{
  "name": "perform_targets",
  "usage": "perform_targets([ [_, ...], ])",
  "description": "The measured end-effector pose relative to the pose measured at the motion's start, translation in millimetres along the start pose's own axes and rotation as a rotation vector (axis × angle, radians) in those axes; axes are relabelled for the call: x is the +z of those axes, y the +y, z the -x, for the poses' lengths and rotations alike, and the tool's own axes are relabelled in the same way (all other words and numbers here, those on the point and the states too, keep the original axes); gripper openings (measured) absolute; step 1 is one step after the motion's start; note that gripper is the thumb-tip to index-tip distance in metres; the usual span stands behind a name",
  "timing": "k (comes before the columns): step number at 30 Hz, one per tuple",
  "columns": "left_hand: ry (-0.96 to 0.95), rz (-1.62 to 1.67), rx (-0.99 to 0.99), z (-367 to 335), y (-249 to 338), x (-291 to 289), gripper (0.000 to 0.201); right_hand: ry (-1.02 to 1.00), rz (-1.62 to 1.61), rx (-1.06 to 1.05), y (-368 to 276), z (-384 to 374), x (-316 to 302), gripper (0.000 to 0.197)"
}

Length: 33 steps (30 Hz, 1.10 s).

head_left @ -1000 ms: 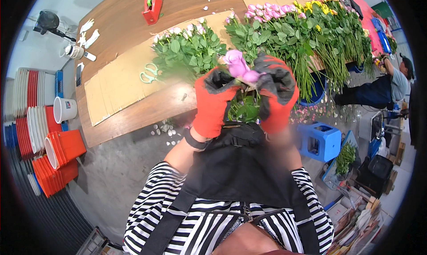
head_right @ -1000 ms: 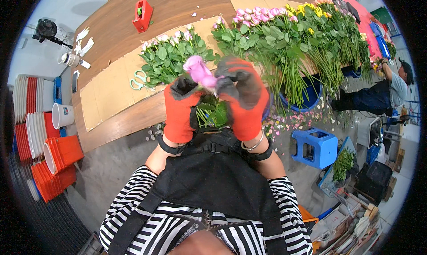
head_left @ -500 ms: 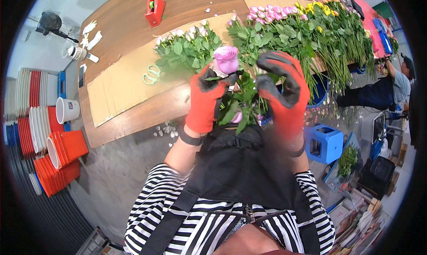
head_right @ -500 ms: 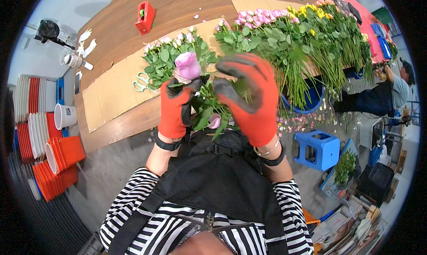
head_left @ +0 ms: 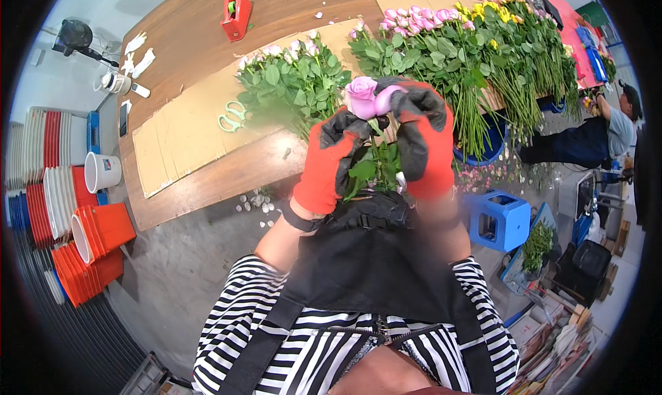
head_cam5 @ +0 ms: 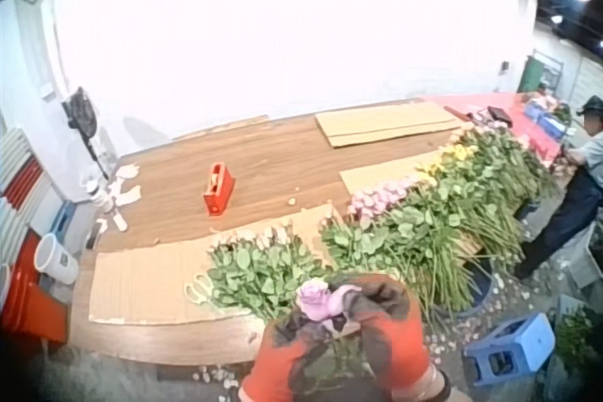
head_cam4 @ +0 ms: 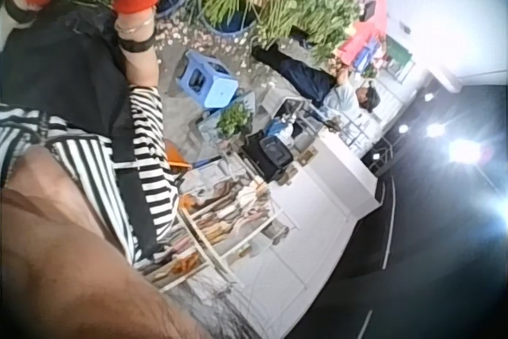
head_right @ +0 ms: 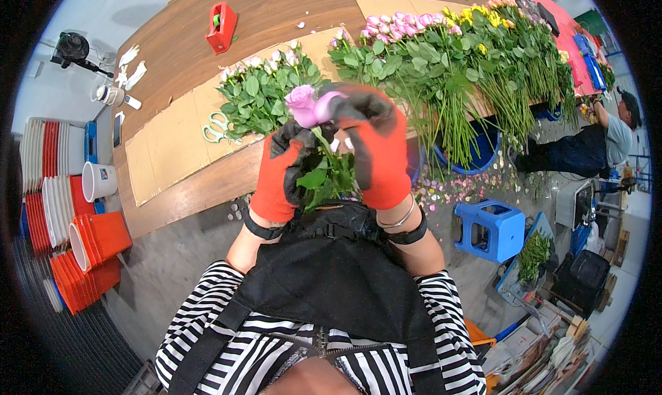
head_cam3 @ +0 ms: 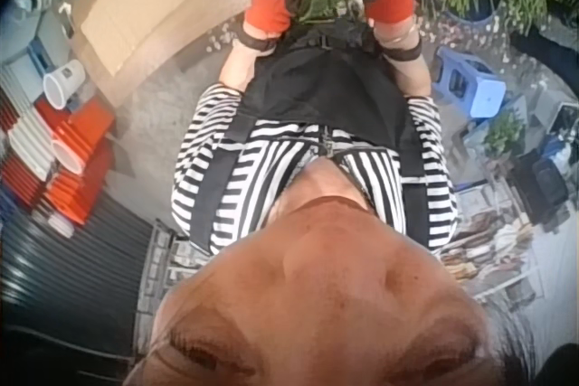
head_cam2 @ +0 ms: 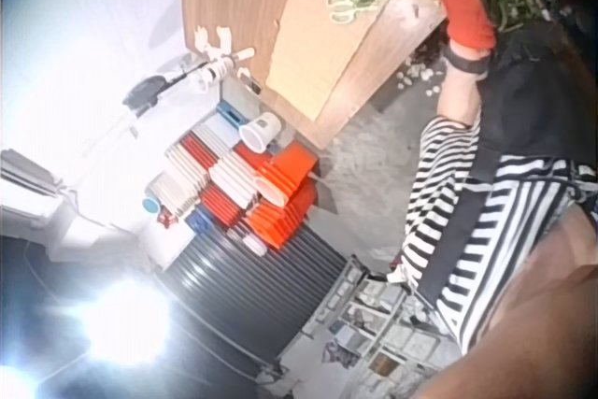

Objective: The person is preparing roses, stripping leaves and damaged petals, and trimming stems with clippers.

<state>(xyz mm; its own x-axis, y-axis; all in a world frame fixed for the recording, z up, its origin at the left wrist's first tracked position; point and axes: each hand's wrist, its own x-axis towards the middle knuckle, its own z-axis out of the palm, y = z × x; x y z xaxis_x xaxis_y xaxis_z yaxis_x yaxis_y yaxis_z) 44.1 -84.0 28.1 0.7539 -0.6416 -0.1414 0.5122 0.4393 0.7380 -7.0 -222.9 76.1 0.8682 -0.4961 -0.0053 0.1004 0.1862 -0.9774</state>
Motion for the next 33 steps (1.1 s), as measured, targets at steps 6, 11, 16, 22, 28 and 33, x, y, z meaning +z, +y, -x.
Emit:
perform_targets([
  [6, 0.119, -0.129, 0.079, -4.0, -4.2, -1.8, 0.021, 0.127, 0.009, -0.3, -6.6, 8.2, -0.5, 0.023],
  [11, 0.228, -0.378, 0.204, 1.8, -0.4, 9.9, 0.038, 0.154, 0.829, -0.659, -10.1, 9.6, 7.2, 0.032],
  [16, 0.178, -0.273, 0.147, 0.4, -9.2, 4.1, 0.035, 0.187, 0.661, -0.61, 2.4, 15.2, 8.9, 0.027],
  [22, 0.143, 0.013, 0.113, -3.8, 9.2, 5.5, 0.03, 0.144, -0.105, -0.139, 20.9, 1.6, -28.3, 0.03],
  [28, -0.033, 0.191, 0.355, -35.0, 47.2, -51.7, 0.028, -0.54, 0.095, 0.252, 90.9, 33.8, -77.4, 0.08],
  [33, 0.161, -0.486, 0.607, -39.6, 66.9, -82.1, 0.03, -0.618, 0.104, 0.375, 98.9, 48.3, -79.6, 0.062],
])
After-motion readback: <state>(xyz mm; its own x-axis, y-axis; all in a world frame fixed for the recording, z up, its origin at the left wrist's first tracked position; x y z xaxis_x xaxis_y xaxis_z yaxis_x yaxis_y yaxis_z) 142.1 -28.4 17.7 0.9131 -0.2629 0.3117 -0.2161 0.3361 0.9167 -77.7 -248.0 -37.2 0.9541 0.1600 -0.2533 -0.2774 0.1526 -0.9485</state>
